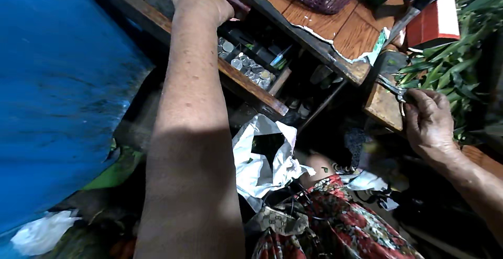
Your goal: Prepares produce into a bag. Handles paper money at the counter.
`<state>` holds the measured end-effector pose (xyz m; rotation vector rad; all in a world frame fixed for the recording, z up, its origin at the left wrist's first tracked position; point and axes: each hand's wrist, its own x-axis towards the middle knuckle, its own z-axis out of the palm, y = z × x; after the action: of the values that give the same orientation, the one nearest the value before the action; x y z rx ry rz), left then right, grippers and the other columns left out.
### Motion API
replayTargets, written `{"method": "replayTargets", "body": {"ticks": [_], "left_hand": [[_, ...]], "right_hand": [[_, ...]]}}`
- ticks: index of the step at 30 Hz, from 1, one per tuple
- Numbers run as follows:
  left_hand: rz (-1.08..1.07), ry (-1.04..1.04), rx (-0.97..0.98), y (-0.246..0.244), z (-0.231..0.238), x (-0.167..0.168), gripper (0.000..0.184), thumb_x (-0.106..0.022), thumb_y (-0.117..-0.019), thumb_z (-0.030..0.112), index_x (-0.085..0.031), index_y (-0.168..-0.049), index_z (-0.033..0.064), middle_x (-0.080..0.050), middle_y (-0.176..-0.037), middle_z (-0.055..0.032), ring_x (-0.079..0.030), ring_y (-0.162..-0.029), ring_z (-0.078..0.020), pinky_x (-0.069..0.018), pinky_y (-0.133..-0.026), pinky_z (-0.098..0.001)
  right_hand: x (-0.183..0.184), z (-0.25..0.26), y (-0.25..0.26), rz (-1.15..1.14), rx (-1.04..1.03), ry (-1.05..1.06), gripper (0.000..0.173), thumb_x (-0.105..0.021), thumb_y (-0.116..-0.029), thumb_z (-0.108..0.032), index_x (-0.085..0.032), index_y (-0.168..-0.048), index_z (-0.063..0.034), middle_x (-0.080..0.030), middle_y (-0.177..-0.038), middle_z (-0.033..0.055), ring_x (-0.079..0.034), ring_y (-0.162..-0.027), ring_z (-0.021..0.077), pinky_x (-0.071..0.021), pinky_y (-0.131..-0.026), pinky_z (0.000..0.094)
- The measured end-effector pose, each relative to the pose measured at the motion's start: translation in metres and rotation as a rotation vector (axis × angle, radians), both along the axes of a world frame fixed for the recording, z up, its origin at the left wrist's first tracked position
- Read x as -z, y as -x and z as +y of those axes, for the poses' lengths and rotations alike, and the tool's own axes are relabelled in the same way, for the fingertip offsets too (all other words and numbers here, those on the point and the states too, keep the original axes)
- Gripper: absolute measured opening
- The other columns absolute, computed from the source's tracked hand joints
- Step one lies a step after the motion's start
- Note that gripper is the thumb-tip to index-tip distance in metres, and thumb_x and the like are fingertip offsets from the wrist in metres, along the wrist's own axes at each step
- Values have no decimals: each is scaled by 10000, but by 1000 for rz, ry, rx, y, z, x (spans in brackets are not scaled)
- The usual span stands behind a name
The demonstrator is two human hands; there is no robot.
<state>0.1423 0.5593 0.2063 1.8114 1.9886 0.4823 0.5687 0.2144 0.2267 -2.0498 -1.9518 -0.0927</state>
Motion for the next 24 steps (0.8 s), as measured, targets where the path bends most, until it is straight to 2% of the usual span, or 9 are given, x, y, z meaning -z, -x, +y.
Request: {"method": "replayTargets", "body": {"ticks": [2,6,10,12,13,15,17,20,24], "left_hand": [[0,6,7,1,4,1,637,-861,-719,294,-644,-1257,32,-633,-1244,-288,-603,-1163,-475,-434,-951,-740],[45,48,16,2,11,-1,680,-802,-736,414,-632,-1364,217,-620,-1358,-170,-547,-1299,-383,-351,-1057,-712],[4,76,37,3,13,-1,632,-800,-766,395,-651,-1331,153,-614,-1344,-206,-544,-1290,-397,-352,-1057,-712],[9,75,36,2,13,0,627,-802,-758,392,-660,-1324,161,-611,-1353,-192,-535,-1304,-381,-345,-1069,-703],[35,70,46,2,13,-1,627,-794,-763,423,-661,-1326,181,-603,-1373,-180,-516,-1330,-379,-324,-1082,-712],[98,54,59,0,12,-1,625,-753,-762,532,-670,-1317,256,-588,-1421,-128,-445,-1401,-377,-215,-1119,-743],[87,29,102,0,11,0,598,-732,-809,506,-661,-1337,233,-585,-1420,-162,-433,-1403,-414,-157,-1120,-776],[30,-18,169,1,10,2,509,-712,-867,363,-654,-1329,158,-629,-1326,-208,-548,-1290,-412,-330,-1052,-744],[-17,-32,154,2,2,-3,531,-712,-861,321,-628,-1352,137,-622,-1345,-198,-546,-1302,-392,-346,-1066,-717]], "right_hand": [[0,0,0,5,4,3,438,-436,-1068,-266,-568,-1419,-40,-530,-1397,281,-504,-1306,455,-412,-1075,589],[0,0,0,10,4,-1,434,-444,-1066,-254,-571,-1417,-33,-535,-1390,285,-510,-1297,451,-417,-1070,584],[-1,0,1,4,5,2,446,-445,-1063,-268,-565,-1425,-35,-530,-1395,286,-511,-1299,450,-423,-1066,579],[-2,0,3,4,10,10,445,-442,-1061,-263,-564,-1425,-38,-521,-1399,292,-506,-1300,456,-422,-1064,582],[-2,0,2,6,10,10,442,-444,-1062,-258,-564,-1425,-36,-519,-1399,296,-505,-1301,459,-422,-1065,583],[-2,0,2,8,7,1,438,-449,-1062,-253,-567,-1422,-33,-522,-1395,296,-507,-1299,455,-425,-1064,577],[-2,0,2,6,8,1,438,-446,-1063,-251,-567,-1423,-33,-526,-1397,294,-507,-1301,459,-421,-1067,585],[-3,1,1,10,4,18,440,-447,-1063,-251,-559,-1429,-35,-520,-1403,295,-496,-1311,472,-413,-1074,604],[-5,2,4,17,12,25,438,-449,-1061,-243,-559,-1427,-29,-516,-1408,294,-501,-1306,475,-418,-1066,611]]}}
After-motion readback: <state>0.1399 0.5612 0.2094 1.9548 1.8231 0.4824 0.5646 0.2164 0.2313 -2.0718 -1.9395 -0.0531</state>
